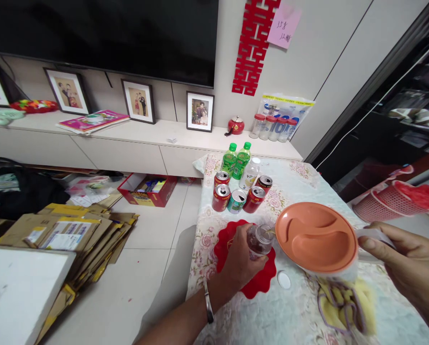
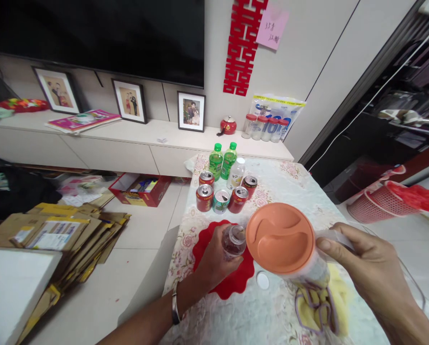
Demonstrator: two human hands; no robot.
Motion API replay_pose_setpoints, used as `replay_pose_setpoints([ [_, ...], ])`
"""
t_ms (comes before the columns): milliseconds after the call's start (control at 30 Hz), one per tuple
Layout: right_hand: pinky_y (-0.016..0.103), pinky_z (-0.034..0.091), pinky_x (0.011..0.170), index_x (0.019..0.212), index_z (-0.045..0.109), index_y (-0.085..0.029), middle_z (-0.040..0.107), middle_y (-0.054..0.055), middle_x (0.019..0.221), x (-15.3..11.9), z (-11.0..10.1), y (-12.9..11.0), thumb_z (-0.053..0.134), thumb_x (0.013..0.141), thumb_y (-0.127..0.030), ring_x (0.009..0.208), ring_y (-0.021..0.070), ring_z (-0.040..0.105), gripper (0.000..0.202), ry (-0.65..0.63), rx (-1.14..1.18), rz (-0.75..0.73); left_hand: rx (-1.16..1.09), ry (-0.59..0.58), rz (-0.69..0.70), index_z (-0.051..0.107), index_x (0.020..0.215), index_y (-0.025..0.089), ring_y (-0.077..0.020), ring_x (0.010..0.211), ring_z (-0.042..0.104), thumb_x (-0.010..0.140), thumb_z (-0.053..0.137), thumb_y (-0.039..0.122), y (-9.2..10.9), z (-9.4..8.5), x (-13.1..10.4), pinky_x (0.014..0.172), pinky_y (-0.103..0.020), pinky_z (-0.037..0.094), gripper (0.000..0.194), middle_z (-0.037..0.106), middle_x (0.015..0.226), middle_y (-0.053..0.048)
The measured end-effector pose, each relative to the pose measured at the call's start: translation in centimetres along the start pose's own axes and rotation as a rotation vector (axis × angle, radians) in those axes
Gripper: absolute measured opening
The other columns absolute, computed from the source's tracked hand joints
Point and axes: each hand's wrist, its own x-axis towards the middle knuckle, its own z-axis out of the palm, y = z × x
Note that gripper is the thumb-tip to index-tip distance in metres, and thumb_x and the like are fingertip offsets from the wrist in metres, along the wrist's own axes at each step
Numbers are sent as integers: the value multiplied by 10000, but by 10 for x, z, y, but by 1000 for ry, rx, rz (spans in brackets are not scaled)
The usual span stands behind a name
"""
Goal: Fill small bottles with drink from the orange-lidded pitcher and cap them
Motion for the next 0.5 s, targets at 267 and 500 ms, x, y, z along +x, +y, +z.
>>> replay_pose_setpoints([
  [267,246,333,487,611,642,-242,531,-5,574,2,0,3,910,546,-556,600,168,432,418,-1,12,56,5,14,21,506,1323,227,-338,1207,698,652,791,187,-1,1,0,1052,-534,593,730,678,1290,-142],
  [500,226,97,389,623,618,-253,310,-69,500,-6,8,-16,897,581,-588,466,90,177,438,5,12,94,10,21,35,501,1310,277,-352,1222,694,653,799,201,-2,1,0,1067,-548,585,726,689,1282,-117],
])
